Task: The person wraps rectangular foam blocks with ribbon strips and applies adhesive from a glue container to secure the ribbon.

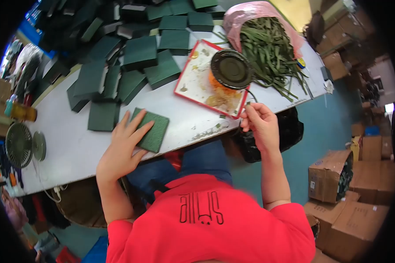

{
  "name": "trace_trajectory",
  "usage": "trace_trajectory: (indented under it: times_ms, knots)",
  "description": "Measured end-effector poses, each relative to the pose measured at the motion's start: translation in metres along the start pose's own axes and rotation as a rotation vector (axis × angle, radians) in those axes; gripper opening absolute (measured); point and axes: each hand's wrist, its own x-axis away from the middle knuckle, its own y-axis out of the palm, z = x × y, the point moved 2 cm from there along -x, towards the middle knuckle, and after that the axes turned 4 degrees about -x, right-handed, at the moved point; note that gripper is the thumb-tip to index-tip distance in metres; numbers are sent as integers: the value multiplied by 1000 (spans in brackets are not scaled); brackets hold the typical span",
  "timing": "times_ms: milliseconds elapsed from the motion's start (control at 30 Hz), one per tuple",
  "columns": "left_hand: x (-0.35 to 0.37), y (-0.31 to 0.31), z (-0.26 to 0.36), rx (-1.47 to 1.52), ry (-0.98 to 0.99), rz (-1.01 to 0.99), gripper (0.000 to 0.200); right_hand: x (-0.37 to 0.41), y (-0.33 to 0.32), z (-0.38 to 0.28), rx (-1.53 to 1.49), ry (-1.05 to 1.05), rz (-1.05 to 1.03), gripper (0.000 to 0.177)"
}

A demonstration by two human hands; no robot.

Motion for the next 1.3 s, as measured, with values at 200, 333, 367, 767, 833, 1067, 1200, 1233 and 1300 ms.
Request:
trace_trajectory:
  times_ms: [200,333,367,767,833,1067,1200,1233,1300]
  knots:
    - [-22,23,39,-85,-231,268,90,-16,3,-4,12,-7,-14,19]
    - [-28,37,43,-147,-310,369,92,-27,7,-3,35,-2,17,19]
    - [-27,36,43,-128,-315,377,92,-28,8,-3,45,-1,25,19]
    - [-21,26,29,-131,-261,252,76,-27,1,5,-67,0,-15,22]
    - [-17,20,25,-121,-259,191,72,-28,5,2,-55,6,-18,22]
    - [-13,16,22,-68,-253,177,66,-24,0,-3,-15,4,-48,24]
    - [-13,21,21,-87,-227,218,65,-22,0,1,-47,32,-32,25]
    - [-13,21,21,-91,-225,221,65,-21,3,0,-53,36,-34,25]
    - [-13,21,20,-93,-222,226,64,-21,5,-2,-30,31,-33,24]
